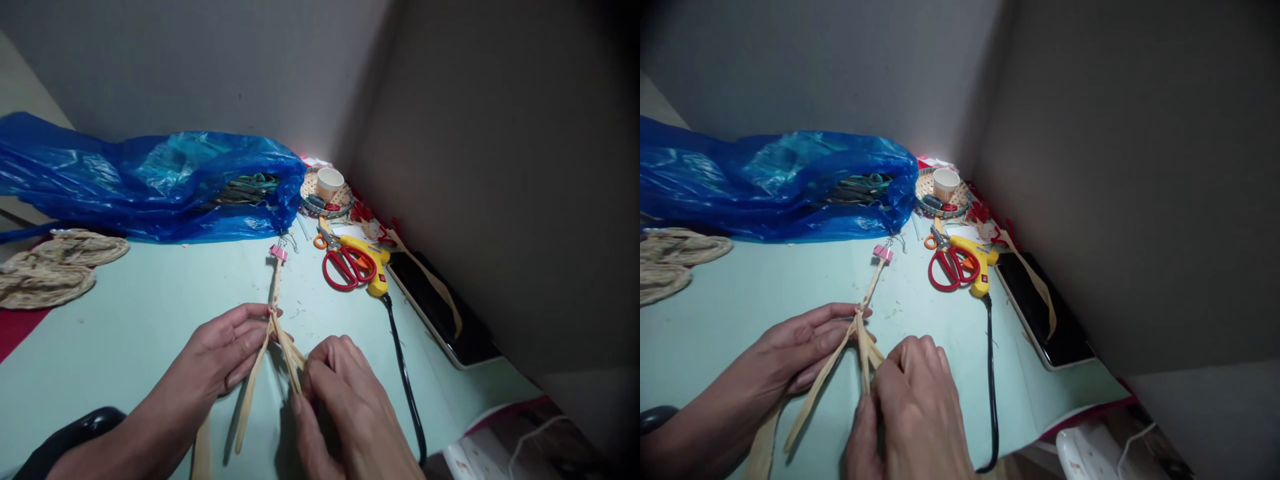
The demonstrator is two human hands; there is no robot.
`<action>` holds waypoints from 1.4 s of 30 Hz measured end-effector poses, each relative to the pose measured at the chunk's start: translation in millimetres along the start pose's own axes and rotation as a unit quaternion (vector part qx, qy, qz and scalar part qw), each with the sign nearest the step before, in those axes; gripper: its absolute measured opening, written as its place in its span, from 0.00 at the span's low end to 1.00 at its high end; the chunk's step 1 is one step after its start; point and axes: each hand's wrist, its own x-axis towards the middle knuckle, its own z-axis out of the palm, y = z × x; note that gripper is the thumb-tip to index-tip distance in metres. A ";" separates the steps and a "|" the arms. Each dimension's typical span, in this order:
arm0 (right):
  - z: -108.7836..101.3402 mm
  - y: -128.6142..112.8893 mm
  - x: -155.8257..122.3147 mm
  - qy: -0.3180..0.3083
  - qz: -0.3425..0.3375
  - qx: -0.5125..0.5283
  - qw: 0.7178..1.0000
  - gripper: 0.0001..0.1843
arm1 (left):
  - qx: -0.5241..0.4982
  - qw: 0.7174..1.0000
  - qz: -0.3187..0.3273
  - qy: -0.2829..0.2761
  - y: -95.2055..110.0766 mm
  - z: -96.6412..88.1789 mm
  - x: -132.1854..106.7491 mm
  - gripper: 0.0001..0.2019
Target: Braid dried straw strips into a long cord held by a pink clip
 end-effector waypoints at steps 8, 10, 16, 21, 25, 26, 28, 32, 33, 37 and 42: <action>18.9 -11.7 0.5 0.099 0.045 0.070 0.992 0.06 | 0.027 1.000 -0.002 -0.006 0.8 1.1 4.6 0.23; 21.4 -12.9 -0.5 0.100 0.046 0.056 0.992 0.06 | 0.030 0.999 0.001 -0.013 -2.6 -1.8 3.7 0.22; 13.8 -14.2 1.1 0.091 -0.004 -0.047 0.995 0.07 | 0.051 0.998 0.014 -0.018 -7.3 -6.6 2.2 0.18; 13.4 -12.4 8.6 0.055 -0.039 -0.092 0.993 0.06 | 0.071 0.997 0.007 -0.021 -7.6 -7.7 3.1 0.17; 29.9 -7.7 9.5 0.070 -0.048 -0.086 0.993 0.06 | 0.043 0.999 -0.001 -0.001 -6.1 -7.1 3.8 0.14; 32.9 -6.7 8.9 0.074 -0.046 -0.081 0.993 0.06 | 0.028 1.000 -0.004 0.003 -5.2 -6.7 3.9 0.13; 33.1 -5.4 7.9 0.074 -0.043 -0.063 0.994 0.05 | 0.002 1.000 -0.010 0.004 -2.8 -5.7 3.9 0.14; 10.3 -4.6 10.3 -0.002 -0.022 0.027 0.999 0.03 | 0.016 1.000 -0.009 0.015 -0.1 -4.9 2.8 0.15; 3.1 -4.5 12.0 -0.050 -0.012 0.045 0.998 0.03 | 0.020 1.000 -0.009 0.021 -0.2 -4.9 2.6 0.15; -15.0 -3.2 20.1 -0.122 0.065 0.094 0.986 0.05 | 0.011 0.999 -0.005 0.036 -1.7 -3.9 2.1 0.15; -27.4 -5.8 28.0 -0.199 0.116 0.103 0.967 0.17 | 0.033 0.998 0.012 0.052 -1.9 -0.9 2.1 0.09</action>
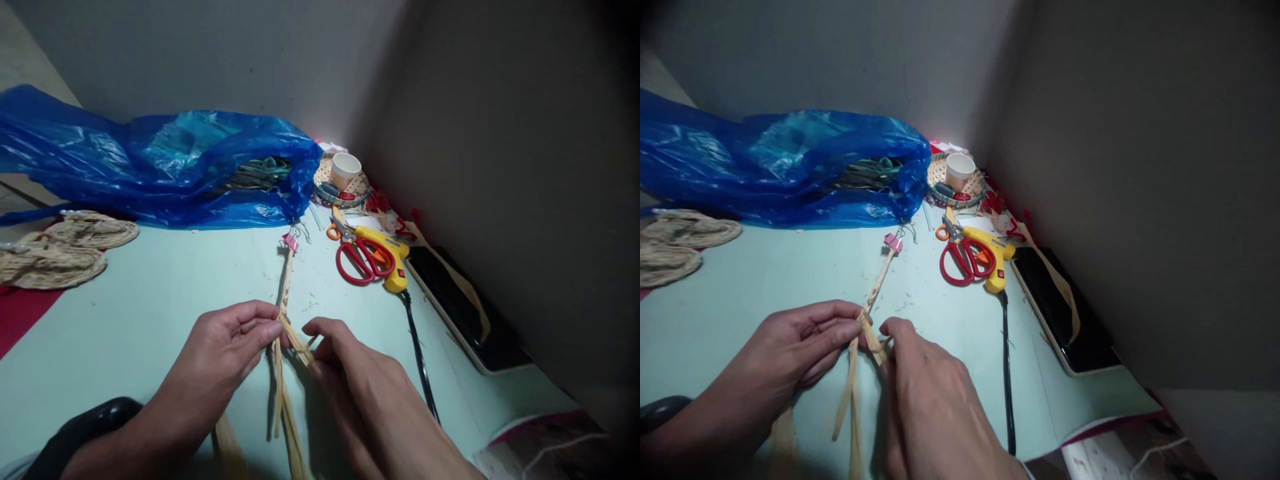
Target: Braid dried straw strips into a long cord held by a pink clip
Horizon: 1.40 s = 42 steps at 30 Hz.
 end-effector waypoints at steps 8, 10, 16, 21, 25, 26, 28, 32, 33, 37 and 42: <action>-37.6 -7.2 5.0 0.002 -0.016 -0.083 0.996 0.12 | -0.030 0.999 -0.006 0.016 1.1 1.4 -0.2 0.09; -40.5 -4.4 13.0 0.041 -0.029 -0.058 0.997 0.11 | -0.031 0.999 -0.008 0.017 1.3 1.6 -0.2 0.10; -21.5 3.5 44.9 -0.032 -0.015 0.107 0.994 0.09 | -0.023 1.000 0.007 0.016 3.1 2.3 1.7 0.11; -14.1 5.8 50.6 -0.050 -0.010 0.193 0.980 0.07 | 0.027 0.999 0.014 -0.008 1.5 1.1 3.2 0.13; -12.9 5.5 51.2 -0.018 -0.011 0.184 0.983 0.06 | 0.033 0.999 0.014 0.023 2.1 4.2 0.7 0.13; -11.9 5.2 51.7 -0.011 -0.013 0.179 0.984 0.06 | 0.032 0.999 0.012 0.030 3.0 5.3 -0.3 0.12; -9.3 4.5 52.7 -0.006 -0.016 0.175 0.984 0.07 | 0.034 0.999 0.007 0.037 5.3 7.5 -2.4 0.13; -2.7 4.0 53.9 0.018 -0.006 0.150 0.988 0.09 | 0.043 0.998 -0.011 0.047 8.1 9.4 -5.0 0.10; -1.4 4.3 54.1 0.027 -0.001 0.144 0.989 0.09 | 0.042 0.998 -0.017 0.048 7.9 9.1 -5.0 0.09; -0.4 6.8 54.1 0.026 0.000 0.171 0.985 0.10 | 0.045 0.998 -0.002 0.048 3.4 4.3 -1.4 0.09; -7.0 8.9 42.8 0.015 0.003 0.139 0.990 0.11 | 0.129 0.989 0.067 0.016 -1.6 -5.4 4.9 0.08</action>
